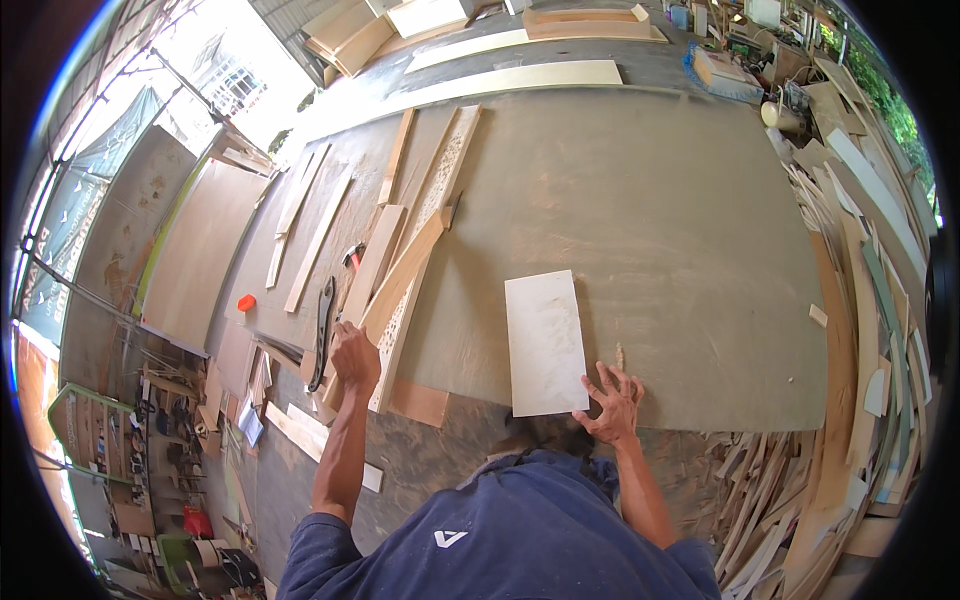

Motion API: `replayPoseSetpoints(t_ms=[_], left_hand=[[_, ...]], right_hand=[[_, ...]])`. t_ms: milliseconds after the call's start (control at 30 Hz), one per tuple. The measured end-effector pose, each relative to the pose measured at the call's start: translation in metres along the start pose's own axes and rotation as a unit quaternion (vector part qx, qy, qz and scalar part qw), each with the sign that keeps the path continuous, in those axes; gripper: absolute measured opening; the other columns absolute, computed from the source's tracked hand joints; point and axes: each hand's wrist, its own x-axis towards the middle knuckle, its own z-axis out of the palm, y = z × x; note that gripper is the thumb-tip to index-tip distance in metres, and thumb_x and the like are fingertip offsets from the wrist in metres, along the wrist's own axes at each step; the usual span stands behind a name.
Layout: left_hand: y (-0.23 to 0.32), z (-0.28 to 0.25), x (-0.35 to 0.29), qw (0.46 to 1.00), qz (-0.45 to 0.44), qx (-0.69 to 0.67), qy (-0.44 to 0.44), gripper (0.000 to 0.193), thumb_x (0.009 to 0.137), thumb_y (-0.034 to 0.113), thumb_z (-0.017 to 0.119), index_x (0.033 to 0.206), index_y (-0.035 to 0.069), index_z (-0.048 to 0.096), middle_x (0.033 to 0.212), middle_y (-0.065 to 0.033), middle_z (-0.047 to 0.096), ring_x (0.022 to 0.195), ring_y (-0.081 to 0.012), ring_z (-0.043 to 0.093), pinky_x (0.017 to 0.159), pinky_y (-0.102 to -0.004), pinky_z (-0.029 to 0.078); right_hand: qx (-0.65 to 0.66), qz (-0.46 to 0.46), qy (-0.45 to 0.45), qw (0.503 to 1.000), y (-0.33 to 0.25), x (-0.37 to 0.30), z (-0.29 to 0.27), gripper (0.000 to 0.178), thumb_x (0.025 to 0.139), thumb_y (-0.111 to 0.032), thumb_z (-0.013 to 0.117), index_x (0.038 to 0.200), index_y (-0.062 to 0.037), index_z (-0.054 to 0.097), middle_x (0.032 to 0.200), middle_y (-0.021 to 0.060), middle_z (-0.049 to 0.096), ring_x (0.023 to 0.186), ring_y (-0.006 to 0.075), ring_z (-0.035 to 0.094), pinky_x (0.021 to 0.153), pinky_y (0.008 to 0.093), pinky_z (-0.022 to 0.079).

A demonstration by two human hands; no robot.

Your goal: The person uses a hammer to tap a long perforated wooden strip on a workbench. They then pick up a white rectangular board and various wooden pieces, arranging them on the table to form a layout.

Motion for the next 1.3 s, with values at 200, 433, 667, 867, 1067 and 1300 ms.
replayPoseSetpoints(t_ms=[200,433,667,867,1067,1300], left_hand=[[0.029,-0.012,0.034,1.0,0.008,0.016,0.004,0.025,0.101,0.02,0.059,0.112,-0.003,0.062,0.11,-0.0187,0.066,0.087,-0.0331,0.074,0.07,-0.0404,0.06],[0.032,-0.004,0.075,0.995,0.087,0.023,0.038,0.026,0.098,0.017,0.062,0.11,-0.006,0.064,0.111,-0.0213,0.067,0.085,-0.0323,0.076,0.068,-0.0398,0.062],[0.04,-0.008,0.097,0.994,0.096,0.012,0.049,0.023,0.097,0.013,0.058,0.091,-0.004,0.073,0.09,-0.0236,0.074,0.079,-0.0388,0.075,0.07,-0.047,0.06],[0.077,0.01,0.132,0.991,0.12,0.003,0.054,0.017,0.09,0.009,0.063,0.089,-0.004,0.074,0.089,-0.024,0.075,0.082,-0.0377,0.076,0.072,-0.0458,0.062],[0.091,0.019,0.169,0.99,0.115,0.004,0.075,0.013,0.088,0.008,0.065,0.089,-0.002,0.075,0.092,-0.0224,0.076,0.086,-0.0358,0.077,0.074,-0.0443,0.062],[0.15,0.01,0.196,0.99,0.118,-0.026,0.067,0.014,0.089,0.006,0.065,0.097,-0.003,0.073,0.102,-0.0243,0.074,0.089,-0.035,0.077,0.075,-0.043,0.063]], right_hand=[[-0.005,0.002,0.019,1.0,0.002,-0.002,0.001,0.07,0.076,-0.067,0.071,0.135,-0.0288,0.07,0.159,0.0059,0.048,0.145,0.0275,0.036,0.122,0.0565,0.014],[-0.001,0.015,0.005,1.0,0.001,-0.002,0.0,0.07,0.074,-0.064,0.073,0.136,-0.0311,0.069,0.16,0.0049,0.047,0.146,0.0271,0.035,0.123,0.0572,0.013],[0.007,0.022,-0.004,1.0,-0.001,-0.003,0.0,0.069,0.073,-0.059,0.075,0.136,-0.0328,0.069,0.161,0.0029,0.046,0.147,0.0261,0.034,0.124,0.0576,0.011],[-0.007,0.039,-0.002,0.999,0.006,-0.006,-0.004,0.068,0.071,-0.056,0.078,0.136,-0.0348,0.069,0.16,0.0011,0.046,0.147,0.0253,0.034,0.124,0.058,0.012],[0.009,0.033,0.0,0.999,-0.003,-0.005,-0.002,0.069,0.07,-0.056,0.08,0.136,-0.0367,0.068,0.159,-0.0003,0.047,0.147,0.0238,0.035,0.123,0.0594,0.012],[0.008,0.051,-0.007,0.999,-0.006,-0.005,-0.004,0.07,0.07,-0.056,0.081,0.136,-0.0366,0.068,0.159,-0.0004,0.047,0.147,0.0222,0.035,0.123,0.0585,0.011]])
